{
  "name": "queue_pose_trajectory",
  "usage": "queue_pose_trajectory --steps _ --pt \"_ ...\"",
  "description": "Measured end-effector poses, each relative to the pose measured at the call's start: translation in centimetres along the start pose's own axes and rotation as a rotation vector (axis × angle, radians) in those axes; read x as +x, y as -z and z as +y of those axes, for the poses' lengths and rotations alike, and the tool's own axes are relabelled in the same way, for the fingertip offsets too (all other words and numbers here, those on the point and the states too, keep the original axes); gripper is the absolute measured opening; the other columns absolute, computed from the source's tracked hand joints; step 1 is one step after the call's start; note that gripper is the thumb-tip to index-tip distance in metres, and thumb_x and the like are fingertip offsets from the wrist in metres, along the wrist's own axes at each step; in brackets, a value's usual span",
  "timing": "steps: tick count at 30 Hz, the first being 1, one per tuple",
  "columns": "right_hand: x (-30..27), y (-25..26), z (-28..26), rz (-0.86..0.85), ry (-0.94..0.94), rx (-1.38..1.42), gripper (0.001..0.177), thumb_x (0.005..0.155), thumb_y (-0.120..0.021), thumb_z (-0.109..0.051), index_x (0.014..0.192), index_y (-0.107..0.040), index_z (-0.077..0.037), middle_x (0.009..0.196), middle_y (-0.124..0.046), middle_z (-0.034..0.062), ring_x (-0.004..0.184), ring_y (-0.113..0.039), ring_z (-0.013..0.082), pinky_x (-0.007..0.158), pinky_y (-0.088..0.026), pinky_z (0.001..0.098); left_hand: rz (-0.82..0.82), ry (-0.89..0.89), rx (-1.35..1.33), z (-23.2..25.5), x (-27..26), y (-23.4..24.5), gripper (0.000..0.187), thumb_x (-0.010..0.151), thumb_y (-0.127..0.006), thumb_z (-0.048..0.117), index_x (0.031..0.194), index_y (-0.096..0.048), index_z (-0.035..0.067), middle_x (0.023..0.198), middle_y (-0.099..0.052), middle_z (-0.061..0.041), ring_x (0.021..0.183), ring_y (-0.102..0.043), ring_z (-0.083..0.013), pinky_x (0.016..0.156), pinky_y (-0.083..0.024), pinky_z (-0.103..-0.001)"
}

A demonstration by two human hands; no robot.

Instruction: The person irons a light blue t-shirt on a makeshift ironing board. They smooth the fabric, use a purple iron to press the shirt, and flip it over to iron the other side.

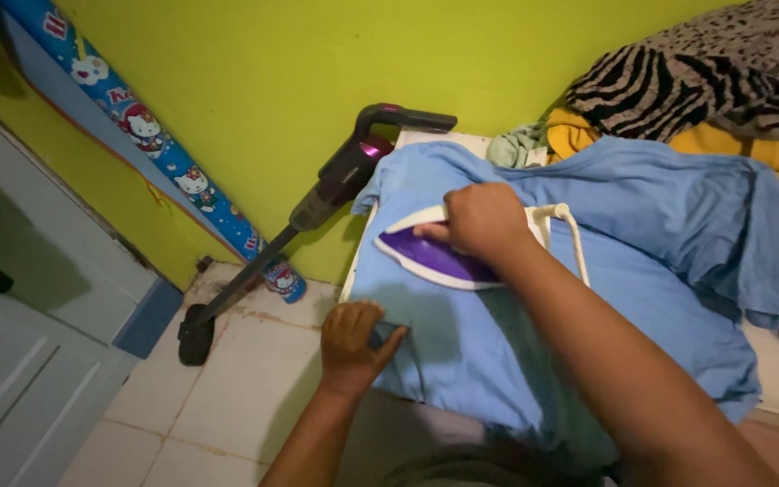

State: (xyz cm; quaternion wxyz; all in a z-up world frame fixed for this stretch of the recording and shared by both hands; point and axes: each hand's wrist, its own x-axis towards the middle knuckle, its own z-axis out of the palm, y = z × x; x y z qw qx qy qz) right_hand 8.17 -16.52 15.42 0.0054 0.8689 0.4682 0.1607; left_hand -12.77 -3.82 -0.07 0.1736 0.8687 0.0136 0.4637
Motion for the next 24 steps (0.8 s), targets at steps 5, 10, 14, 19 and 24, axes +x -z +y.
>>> queue_pose_trajectory --steps 5,10,14,19,24 --pt "0.8 -0.4 0.2 0.041 -0.031 0.001 0.073 0.079 -0.064 -0.077 0.071 -0.074 -0.005 0.067 -0.069 0.0175 0.067 -0.068 0.0375 0.061 -0.052 0.0498 0.018 0.001 0.018 -0.1 -0.2 -0.2 0.044 0.073 -0.088 0.031 0.101 -0.063 0.008 0.1 -0.065 -0.009 0.096 -0.061 -0.0314 0.088 -0.049 -0.045" --pt "-1.3 1.8 0.2 -0.121 0.139 0.041 0.071 0.075 -0.065 -0.078 0.074 -0.076 -0.008 0.068 -0.069 0.0177 0.066 -0.069 0.0387 0.06 -0.052 0.0505 0.037 -0.007 -0.002 -0.3 -0.1 -0.2 0.045 0.073 -0.088 0.032 0.101 -0.063 0.009 0.102 -0.066 -0.008 0.097 -0.062 -0.0301 0.089 -0.049 -0.044" --pt "-2.1 2.0 0.0 -0.127 0.159 0.014 0.071 0.076 -0.063 -0.079 0.076 -0.076 -0.009 0.068 -0.07 0.0169 0.065 -0.069 0.0378 0.059 -0.053 0.0496 0.028 0.006 0.009 -0.1 -0.2 -0.4 0.044 0.073 -0.088 0.032 0.102 -0.064 0.008 0.101 -0.066 -0.009 0.098 -0.062 -0.0317 0.089 -0.048 -0.045" --pt "-0.3 -0.4 0.1 0.033 0.001 -0.002 0.074 0.081 -0.062 -0.078 0.072 -0.073 -0.006 0.068 -0.07 0.0165 0.065 -0.069 0.0357 0.058 -0.053 0.0477 0.022 0.002 0.037 0.0 -0.1 -0.4 0.045 0.071 -0.087 0.032 0.101 -0.064 0.007 0.1 -0.066 -0.01 0.097 -0.061 -0.0337 0.089 -0.047 -0.048" --pt "0.8 -1.8 0.2 0.081 -0.104 0.027 0.072 0.079 -0.063 -0.076 0.072 -0.074 -0.006 0.07 -0.071 0.0159 0.065 -0.071 0.0352 0.056 -0.054 0.0473 -0.003 0.027 0.008 0.0 0.0 -0.3 0.041 0.074 -0.087 0.032 0.099 -0.063 0.009 0.098 -0.066 -0.009 0.096 -0.062 -0.0324 0.089 -0.048 -0.046"
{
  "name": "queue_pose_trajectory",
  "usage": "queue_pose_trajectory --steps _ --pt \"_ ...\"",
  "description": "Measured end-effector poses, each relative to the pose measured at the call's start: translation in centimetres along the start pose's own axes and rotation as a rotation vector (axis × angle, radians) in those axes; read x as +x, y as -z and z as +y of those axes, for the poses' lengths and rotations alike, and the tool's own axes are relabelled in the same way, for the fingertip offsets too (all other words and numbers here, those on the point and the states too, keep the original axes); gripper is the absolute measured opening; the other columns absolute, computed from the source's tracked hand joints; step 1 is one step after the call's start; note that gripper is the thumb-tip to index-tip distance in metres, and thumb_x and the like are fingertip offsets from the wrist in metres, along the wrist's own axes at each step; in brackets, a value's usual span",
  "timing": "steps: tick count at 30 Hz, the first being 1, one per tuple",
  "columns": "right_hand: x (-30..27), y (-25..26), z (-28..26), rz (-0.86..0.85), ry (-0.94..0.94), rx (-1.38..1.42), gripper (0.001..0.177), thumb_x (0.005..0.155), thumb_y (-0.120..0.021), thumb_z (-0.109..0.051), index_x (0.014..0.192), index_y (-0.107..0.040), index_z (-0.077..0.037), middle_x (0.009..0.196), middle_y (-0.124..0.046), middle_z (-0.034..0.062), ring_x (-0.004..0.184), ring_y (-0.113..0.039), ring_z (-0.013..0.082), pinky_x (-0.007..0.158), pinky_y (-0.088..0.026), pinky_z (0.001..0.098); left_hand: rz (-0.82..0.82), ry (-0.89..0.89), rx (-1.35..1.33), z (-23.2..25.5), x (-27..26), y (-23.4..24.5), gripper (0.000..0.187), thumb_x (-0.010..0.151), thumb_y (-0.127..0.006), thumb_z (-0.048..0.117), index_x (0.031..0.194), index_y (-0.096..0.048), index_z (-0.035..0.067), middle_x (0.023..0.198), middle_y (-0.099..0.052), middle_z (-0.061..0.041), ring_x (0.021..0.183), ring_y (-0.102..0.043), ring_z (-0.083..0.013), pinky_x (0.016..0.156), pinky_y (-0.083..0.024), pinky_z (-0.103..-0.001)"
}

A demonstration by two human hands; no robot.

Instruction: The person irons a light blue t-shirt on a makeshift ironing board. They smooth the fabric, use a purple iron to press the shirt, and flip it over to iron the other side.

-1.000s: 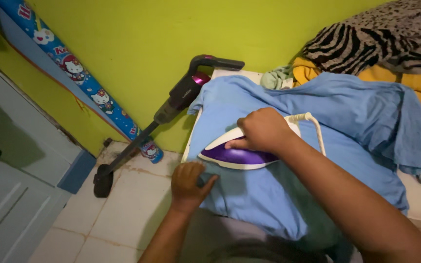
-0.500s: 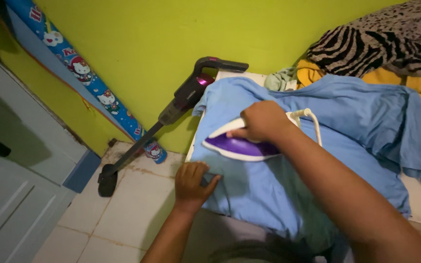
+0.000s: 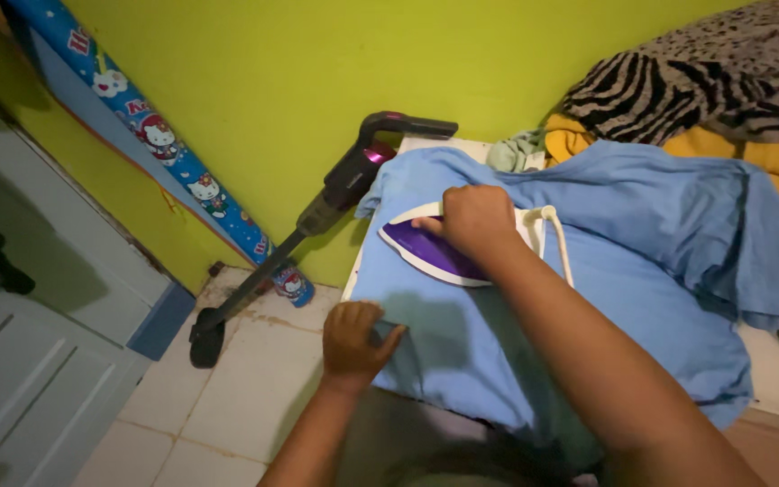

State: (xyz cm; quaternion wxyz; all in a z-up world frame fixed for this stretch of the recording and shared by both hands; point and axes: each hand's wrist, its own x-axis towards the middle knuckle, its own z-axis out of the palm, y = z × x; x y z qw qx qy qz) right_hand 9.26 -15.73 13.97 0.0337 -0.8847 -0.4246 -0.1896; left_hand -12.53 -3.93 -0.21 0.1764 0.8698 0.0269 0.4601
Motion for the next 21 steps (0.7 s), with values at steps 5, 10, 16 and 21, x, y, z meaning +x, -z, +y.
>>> queue_pose_trajectory --steps 5,10,16,21 --pt "-2.4 3.1 0.1 -0.184 0.08 -0.02 0.071 0.081 -0.063 -0.076 0.07 -0.075 -0.007 0.07 -0.071 0.0176 0.068 -0.071 0.0368 0.06 -0.054 0.0487 0.021 0.0 0.014 0.5 0.3 0.2 0.042 0.071 -0.087 0.032 0.097 -0.063 0.008 0.096 -0.066 -0.009 0.095 -0.061 -0.033 0.089 -0.048 -0.046" --pt "-7.2 5.9 1.1 -0.236 0.185 -0.005 0.072 0.08 -0.062 -0.076 0.069 -0.072 -0.005 0.067 -0.07 0.0189 0.065 -0.069 0.0394 0.06 -0.053 0.0508 -0.003 0.009 -0.02 0.3 0.2 0.4 0.04 0.073 -0.086 0.028 0.1 -0.063 0.008 0.098 -0.066 -0.008 0.097 -0.062 -0.0321 0.089 -0.048 -0.046" --pt "-6.3 4.4 3.0 -0.122 -0.02 -0.031 0.07 0.082 -0.063 -0.073 0.069 -0.072 -0.005 0.067 -0.069 0.0189 0.063 -0.069 0.038 0.058 -0.053 0.0495 -0.014 0.019 0.002 1.6 1.4 1.4 0.04 0.071 -0.086 0.028 0.098 -0.064 0.007 0.098 -0.065 -0.011 0.096 -0.06 -0.0341 0.088 -0.047 -0.047" --pt "-3.1 2.0 4.2 -0.082 -0.105 -0.094 0.073 0.082 -0.063 -0.075 0.071 -0.074 -0.004 0.07 -0.071 0.0181 0.067 -0.07 0.0366 0.062 -0.054 0.0484 -0.167 0.07 -0.067 3.0 5.2 2.9 0.027 0.082 -0.079 0.026 0.092 -0.066 0.006 0.092 -0.066 -0.013 0.092 -0.063 -0.0363 0.083 -0.049 -0.048"
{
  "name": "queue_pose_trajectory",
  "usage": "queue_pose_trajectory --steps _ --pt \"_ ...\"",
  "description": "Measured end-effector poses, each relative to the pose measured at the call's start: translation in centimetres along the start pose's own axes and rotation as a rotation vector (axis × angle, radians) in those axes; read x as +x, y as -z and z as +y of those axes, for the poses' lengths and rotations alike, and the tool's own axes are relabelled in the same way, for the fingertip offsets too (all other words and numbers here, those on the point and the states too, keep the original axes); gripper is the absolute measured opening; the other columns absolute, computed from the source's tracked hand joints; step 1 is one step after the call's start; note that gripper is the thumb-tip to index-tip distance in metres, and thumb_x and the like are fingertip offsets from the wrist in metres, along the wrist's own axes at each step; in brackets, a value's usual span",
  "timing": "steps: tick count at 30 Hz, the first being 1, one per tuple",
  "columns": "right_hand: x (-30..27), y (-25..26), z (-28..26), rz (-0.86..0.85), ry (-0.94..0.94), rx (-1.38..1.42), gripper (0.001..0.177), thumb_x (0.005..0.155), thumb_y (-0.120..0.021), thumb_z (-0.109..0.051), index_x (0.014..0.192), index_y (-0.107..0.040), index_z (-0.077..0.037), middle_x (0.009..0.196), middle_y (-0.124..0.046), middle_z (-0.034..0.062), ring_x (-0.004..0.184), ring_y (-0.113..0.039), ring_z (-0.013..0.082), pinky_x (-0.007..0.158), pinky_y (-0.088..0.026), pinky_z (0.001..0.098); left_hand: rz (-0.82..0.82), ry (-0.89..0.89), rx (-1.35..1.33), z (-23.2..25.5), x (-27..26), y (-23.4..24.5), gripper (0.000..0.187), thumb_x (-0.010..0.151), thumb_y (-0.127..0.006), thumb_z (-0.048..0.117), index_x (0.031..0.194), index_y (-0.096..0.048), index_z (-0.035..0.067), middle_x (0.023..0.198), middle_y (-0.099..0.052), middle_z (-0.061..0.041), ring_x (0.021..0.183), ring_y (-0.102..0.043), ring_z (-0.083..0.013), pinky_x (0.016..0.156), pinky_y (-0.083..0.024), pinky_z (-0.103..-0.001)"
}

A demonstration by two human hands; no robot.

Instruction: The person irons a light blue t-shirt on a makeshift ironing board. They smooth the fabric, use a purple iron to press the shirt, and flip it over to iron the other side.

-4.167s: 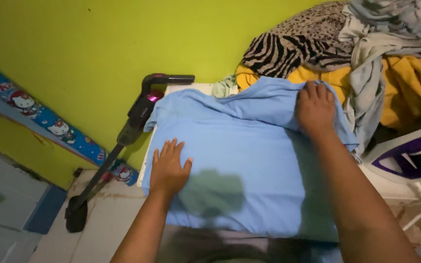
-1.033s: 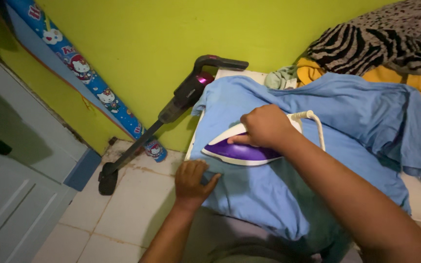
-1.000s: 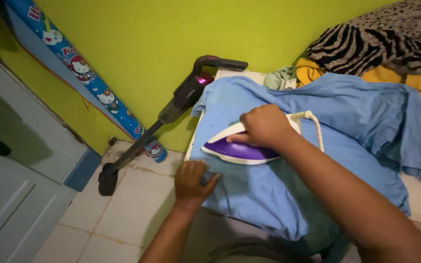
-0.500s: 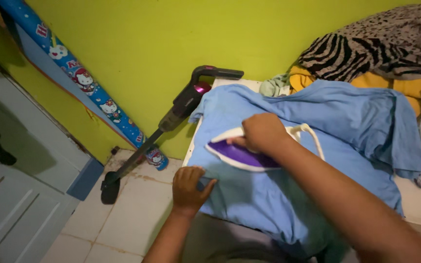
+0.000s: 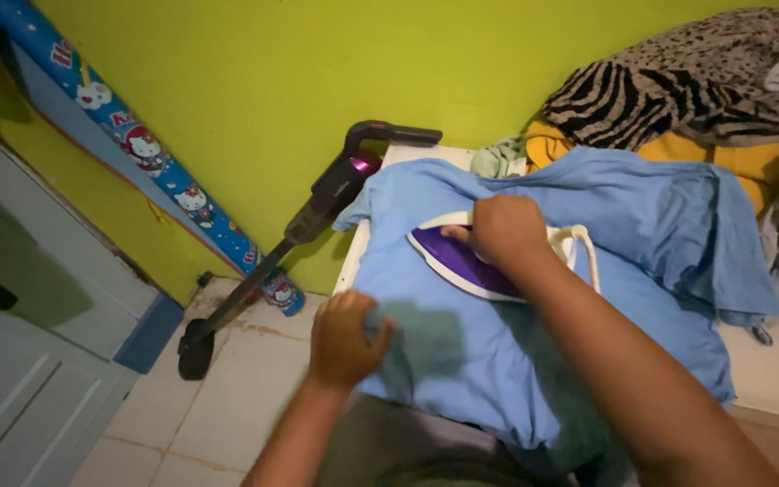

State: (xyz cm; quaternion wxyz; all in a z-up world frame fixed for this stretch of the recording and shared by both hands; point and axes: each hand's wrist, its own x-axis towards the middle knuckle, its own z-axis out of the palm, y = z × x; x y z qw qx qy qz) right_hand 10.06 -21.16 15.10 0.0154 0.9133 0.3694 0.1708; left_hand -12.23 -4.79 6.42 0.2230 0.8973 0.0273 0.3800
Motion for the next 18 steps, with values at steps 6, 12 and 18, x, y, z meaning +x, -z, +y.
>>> queue_pose_trajectory --steps 6,12,18 --pt "0.4 1.8 0.6 -0.11 -0.086 0.054 0.076 0.082 -0.062 -0.079 0.08 -0.076 -0.004 0.08 -0.073 0.0195 0.076 -0.072 0.0379 0.069 -0.056 0.0488 -0.098 0.008 -0.144 -0.3 3.7 -1.5 0.018 0.092 -0.063 0.014 0.104 -0.069 0.003 0.103 -0.07 -0.015 0.101 -0.066 -0.0373 0.089 -0.052 -0.047" --pt "-1.6 4.1 3.0 -0.108 -0.247 0.072 0.076 0.083 -0.061 -0.08 0.087 -0.078 -0.006 0.087 -0.075 0.0183 0.082 -0.073 0.0371 0.072 -0.056 0.0488 -0.217 -0.006 -0.138 -6.1 5.6 -8.7 0.04 0.099 -0.056 0.017 0.136 -0.061 0.002 0.139 -0.061 -0.022 0.132 -0.053 -0.0398 0.112 -0.041 -0.045" --pt "-2.4 3.3 4.5 -0.163 -0.319 0.076 0.073 0.085 -0.062 -0.078 0.089 -0.079 -0.007 0.088 -0.076 0.0174 0.086 -0.073 0.0357 0.074 -0.056 0.0484 -0.359 0.028 0.231 -7.0 5.8 -10.0 0.054 0.098 -0.053 0.032 0.148 -0.05 0.011 0.158 -0.044 -0.012 0.15 -0.033 -0.0324 0.119 -0.026 -0.052"
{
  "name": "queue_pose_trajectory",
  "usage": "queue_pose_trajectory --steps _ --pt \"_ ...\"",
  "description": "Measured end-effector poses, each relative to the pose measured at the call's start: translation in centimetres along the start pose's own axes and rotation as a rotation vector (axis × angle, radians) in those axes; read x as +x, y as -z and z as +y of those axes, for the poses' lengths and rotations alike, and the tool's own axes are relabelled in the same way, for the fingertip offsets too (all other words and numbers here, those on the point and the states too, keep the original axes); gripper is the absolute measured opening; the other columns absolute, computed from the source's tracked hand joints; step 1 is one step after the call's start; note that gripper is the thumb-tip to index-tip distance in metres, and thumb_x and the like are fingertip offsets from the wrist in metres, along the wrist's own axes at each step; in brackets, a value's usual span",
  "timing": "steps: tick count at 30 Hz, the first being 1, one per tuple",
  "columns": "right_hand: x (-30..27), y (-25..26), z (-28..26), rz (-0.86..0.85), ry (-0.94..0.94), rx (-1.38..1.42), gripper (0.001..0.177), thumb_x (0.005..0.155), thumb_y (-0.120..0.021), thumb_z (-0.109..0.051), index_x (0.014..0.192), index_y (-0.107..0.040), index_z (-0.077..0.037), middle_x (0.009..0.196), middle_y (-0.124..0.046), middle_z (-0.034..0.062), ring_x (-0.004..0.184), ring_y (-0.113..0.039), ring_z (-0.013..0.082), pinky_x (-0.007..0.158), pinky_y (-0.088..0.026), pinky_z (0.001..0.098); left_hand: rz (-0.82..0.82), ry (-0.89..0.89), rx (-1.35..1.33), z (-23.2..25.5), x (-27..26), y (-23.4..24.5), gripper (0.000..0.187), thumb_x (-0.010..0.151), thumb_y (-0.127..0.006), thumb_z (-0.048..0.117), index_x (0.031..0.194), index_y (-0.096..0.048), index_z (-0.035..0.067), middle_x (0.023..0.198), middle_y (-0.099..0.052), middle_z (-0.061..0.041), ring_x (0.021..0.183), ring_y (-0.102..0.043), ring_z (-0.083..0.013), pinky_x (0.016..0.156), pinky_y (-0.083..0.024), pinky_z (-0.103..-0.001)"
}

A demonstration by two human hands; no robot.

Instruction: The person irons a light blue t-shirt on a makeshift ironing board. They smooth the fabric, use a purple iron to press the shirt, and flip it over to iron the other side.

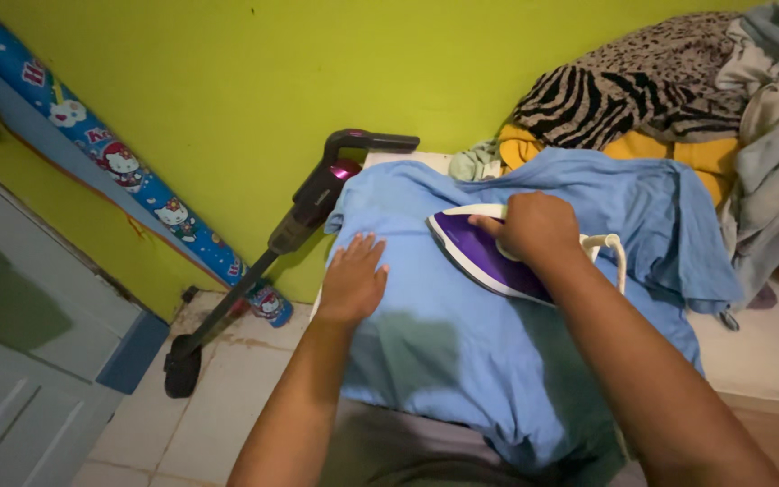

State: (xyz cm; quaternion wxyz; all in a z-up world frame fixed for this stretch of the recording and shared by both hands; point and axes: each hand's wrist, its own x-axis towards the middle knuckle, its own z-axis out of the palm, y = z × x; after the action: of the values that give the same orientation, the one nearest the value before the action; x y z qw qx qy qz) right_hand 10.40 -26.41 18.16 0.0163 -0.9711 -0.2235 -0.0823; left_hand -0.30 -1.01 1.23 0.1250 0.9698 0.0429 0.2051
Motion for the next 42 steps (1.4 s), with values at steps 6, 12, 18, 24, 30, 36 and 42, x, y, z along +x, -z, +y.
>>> queue_pose_trajectory --steps 6,12,18,24,30,36,42 --pt "0.2 -0.6 -0.7 -0.036 0.151 -0.049 0.072 0.077 -0.064 -0.079 0.085 -0.077 -0.008 0.084 -0.073 0.0182 0.081 -0.071 0.0376 0.072 -0.055 0.0492 -0.07 0.007 0.046 -1.1 -0.2 1.4 0.056 0.098 -0.052 0.035 0.15 -0.047 0.013 0.16 -0.041 -0.009 0.151 -0.03 -0.0318 0.12 -0.025 -0.05" --pt "-1.8 -0.1 -0.8 -0.077 0.575 -0.075 0.072 0.074 -0.064 -0.078 0.076 -0.076 -0.007 0.072 -0.071 0.017 0.072 -0.069 0.0384 0.067 -0.054 0.0499 -0.013 -0.002 0.013 -2.0 -0.3 0.9 0.054 0.099 -0.049 0.03 0.149 -0.048 0.011 0.159 -0.044 -0.009 0.149 -0.034 -0.0347 0.119 -0.028 -0.052" --pt "-0.9 -1.5 -1.0 0.015 0.457 -0.071 0.07 0.076 -0.066 -0.076 0.074 -0.075 -0.007 0.071 -0.071 0.016 0.07 -0.07 0.0367 0.063 -0.053 0.0488 0.02 -0.015 -0.001 -1.7 -0.6 1.3 0.054 0.099 -0.049 0.029 0.149 -0.049 0.009 0.158 -0.045 -0.012 0.148 -0.034 -0.0369 0.118 -0.028 -0.053" --pt "1.7 -2.4 -2.1 0.058 0.215 -0.088 0.072 0.082 -0.062 -0.077 0.077 -0.076 -0.007 0.077 -0.073 0.016 0.075 -0.071 0.0354 0.065 -0.055 0.0475 0.012 -0.01 0.017 -1.4 -0.7 1.5 0.054 0.099 -0.048 0.029 0.15 -0.048 0.008 0.159 -0.044 -0.012 0.15 -0.032 -0.0363 0.12 -0.026 -0.051" --pt "-1.4 -1.1 -0.5 -0.091 0.312 -0.164 0.076 0.081 -0.059 -0.081 0.08 -0.077 -0.007 0.081 -0.074 0.0167 0.081 -0.072 0.0362 0.071 -0.056 0.0475 0.005 -0.018 0.028 -1.6 -0.6 1.6 0.054 0.099 -0.047 0.029 0.15 -0.047 0.009 0.159 -0.043 -0.011 0.15 -0.031 -0.0353 0.12 -0.025 -0.05" --pt "-2.7 0.6 5.6 -0.198 0.037 -0.241 0.077 0.08 -0.058 -0.082 0.091 -0.08 -0.009 0.09 -0.077 0.0163 0.088 -0.074 0.0356 0.077 -0.058 0.0466 0.007 -0.014 0.049 -1.7 -0.8 1.3 0.054 0.1 -0.046 0.029 0.15 -0.047 0.008 0.159 -0.043 -0.011 0.151 -0.031 -0.0343 0.121 -0.025 -0.05" --pt "-4.1 2.2 6.7 -0.247 0.023 -0.229 0.072 0.078 -0.061 -0.081 0.095 -0.081 -0.013 0.09 -0.076 0.0155 0.086 -0.074 0.0358 0.077 -0.058 0.0465 -0.053 0.022 0.04 -1.2 -0.5 1.8 0.055 0.1 -0.045 0.03 0.151 -0.045 0.009 0.161 -0.039 -0.009 0.151 -0.026 -0.0327 0.121 -0.021 -0.049"
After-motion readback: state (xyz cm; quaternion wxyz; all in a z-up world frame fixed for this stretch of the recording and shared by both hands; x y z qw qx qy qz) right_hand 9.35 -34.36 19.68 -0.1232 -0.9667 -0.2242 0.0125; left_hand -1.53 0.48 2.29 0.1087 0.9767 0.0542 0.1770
